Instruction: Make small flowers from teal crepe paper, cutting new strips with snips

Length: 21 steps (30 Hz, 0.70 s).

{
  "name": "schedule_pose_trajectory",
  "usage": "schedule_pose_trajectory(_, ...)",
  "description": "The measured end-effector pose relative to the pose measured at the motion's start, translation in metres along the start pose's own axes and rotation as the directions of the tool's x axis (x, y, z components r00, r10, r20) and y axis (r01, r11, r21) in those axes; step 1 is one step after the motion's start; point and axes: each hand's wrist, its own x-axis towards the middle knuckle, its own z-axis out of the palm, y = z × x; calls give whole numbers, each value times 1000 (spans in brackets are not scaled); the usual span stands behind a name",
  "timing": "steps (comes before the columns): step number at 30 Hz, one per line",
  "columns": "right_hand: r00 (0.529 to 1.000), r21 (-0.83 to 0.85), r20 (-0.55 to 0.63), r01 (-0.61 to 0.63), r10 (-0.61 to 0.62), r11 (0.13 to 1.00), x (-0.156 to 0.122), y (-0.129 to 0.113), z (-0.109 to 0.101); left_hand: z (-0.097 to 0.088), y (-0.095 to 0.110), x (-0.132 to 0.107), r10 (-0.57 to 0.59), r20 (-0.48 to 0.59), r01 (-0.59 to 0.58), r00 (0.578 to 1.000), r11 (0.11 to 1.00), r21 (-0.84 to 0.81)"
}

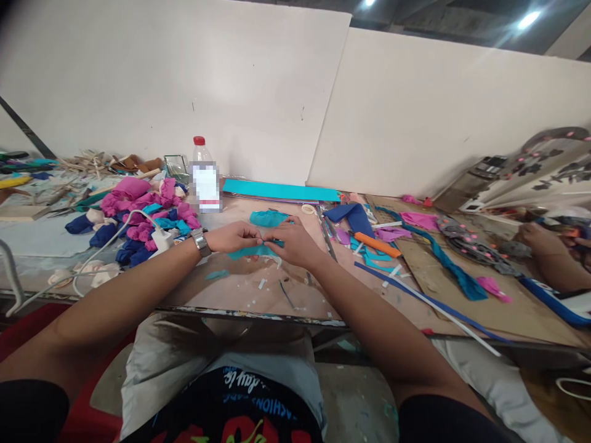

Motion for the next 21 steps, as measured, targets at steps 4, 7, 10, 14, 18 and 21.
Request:
schedule_pose_trajectory(4, 999, 19, 14, -44, 44, 999, 0, 0, 1, 0, 3, 0, 39, -50, -29, 998, 981, 190)
schedule_pose_trajectory(7, 997, 11, 16, -76, 76, 997, 0, -2, 1, 0, 5, 0, 53, -64, -35, 997, 965, 258)
schedule_pose_trajectory(10, 995, -6, 2, -99, 99, 995, 0, -3, 1, 2, 7, -1, 77, -85, -45, 993, 945, 325)
schedule_pose_trajectory(14, 995, -19, -7, -100, 99, 995, 0, -4, 1, 5, 9, -2, 126, -97, -77, 987, 910, 407)
schedule_pose_trajectory(18, 994, -62, -16, -106, 105, 992, 0, -4, 2, 7, 7, -2, 168, -130, -77, 977, 850, 521)
schedule_pose_trajectory(21, 993, -78, -38, -114, 111, 990, 1, -5, 1, 8, 5, -1, 182, -140, -72, 973, 821, 567)
